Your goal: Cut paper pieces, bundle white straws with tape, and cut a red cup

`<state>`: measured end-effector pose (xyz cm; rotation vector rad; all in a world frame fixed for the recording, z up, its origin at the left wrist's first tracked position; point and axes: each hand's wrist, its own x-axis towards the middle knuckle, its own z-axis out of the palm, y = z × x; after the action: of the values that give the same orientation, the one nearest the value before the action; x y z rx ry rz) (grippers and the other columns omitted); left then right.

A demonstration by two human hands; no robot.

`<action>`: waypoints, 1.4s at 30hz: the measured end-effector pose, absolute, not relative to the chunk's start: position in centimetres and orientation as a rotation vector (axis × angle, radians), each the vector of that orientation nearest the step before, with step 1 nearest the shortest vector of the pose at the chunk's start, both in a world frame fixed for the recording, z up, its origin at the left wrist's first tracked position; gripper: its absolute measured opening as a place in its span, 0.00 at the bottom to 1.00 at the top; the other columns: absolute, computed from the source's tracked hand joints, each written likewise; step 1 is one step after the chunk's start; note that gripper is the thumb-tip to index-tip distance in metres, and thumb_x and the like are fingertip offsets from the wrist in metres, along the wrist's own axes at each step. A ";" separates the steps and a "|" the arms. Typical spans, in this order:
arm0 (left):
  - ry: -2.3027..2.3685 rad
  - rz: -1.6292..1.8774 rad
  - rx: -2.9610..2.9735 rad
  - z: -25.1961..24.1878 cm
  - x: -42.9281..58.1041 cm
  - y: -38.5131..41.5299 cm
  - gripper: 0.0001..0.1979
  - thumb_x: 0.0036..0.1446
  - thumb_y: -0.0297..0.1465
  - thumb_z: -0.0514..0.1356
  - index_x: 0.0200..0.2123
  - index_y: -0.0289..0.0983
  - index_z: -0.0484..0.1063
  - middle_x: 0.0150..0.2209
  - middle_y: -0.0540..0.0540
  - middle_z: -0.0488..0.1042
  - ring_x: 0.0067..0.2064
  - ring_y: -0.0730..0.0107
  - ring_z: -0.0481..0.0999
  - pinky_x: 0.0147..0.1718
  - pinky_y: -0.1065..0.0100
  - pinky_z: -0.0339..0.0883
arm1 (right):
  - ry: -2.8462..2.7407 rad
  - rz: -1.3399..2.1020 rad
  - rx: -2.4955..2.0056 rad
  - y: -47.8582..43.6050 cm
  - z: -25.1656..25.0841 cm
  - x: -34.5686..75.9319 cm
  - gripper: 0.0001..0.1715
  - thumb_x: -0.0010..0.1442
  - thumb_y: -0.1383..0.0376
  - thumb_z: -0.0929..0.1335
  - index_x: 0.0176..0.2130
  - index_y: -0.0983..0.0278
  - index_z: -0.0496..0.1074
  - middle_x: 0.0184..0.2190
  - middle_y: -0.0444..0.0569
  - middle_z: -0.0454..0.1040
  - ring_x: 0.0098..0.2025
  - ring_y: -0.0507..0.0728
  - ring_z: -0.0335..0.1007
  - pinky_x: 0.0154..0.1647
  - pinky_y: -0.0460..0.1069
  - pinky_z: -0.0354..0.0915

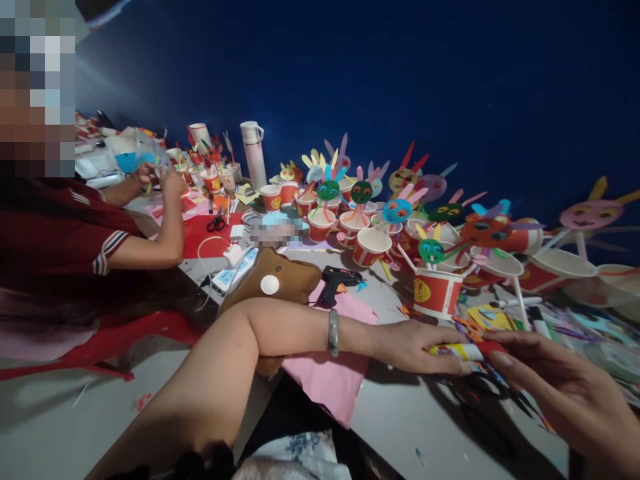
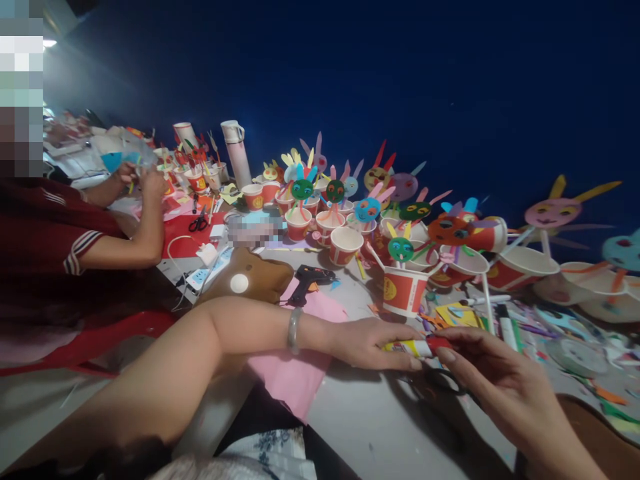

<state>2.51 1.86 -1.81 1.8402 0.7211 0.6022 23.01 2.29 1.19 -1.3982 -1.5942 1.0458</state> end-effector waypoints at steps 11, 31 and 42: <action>0.573 0.589 1.715 -1.2 2.2 2.2 0.15 0.59 0.36 0.60 0.44 0.32 0.73 0.39 0.47 0.73 0.46 0.65 0.74 0.49 0.69 0.66 | -1.662 1.089 -1.471 0.9 2.0 23.0 0.28 0.33 0.42 0.78 0.31 0.54 0.81 0.32 0.49 0.82 0.32 0.59 0.78 0.26 0.45 0.74; 0.860 0.628 1.707 -1.3 2.4 1.8 0.19 0.60 0.42 0.59 0.49 0.36 0.70 0.39 0.45 0.72 0.47 0.58 0.73 0.51 0.58 0.67 | -1.937 0.707 -1.224 1.8 -0.8 22.8 0.21 0.52 0.48 0.72 0.40 0.60 0.78 0.28 0.50 0.79 0.27 0.59 0.77 0.27 0.50 0.75; 0.718 0.748 1.217 -0.8 3.4 1.7 0.08 0.65 0.31 0.53 0.35 0.34 0.67 0.35 0.48 0.69 0.42 0.69 0.71 0.52 0.64 0.64 | -2.280 -0.418 -0.913 1.2 -3.0 21.4 0.55 0.58 0.47 0.69 0.72 0.65 0.45 0.51 0.68 0.73 0.48 0.77 0.74 0.45 0.69 0.69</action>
<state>3.37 1.66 -0.84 1.2167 0.7178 0.7485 21.36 1.22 -2.98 -0.9130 -2.2802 -0.4185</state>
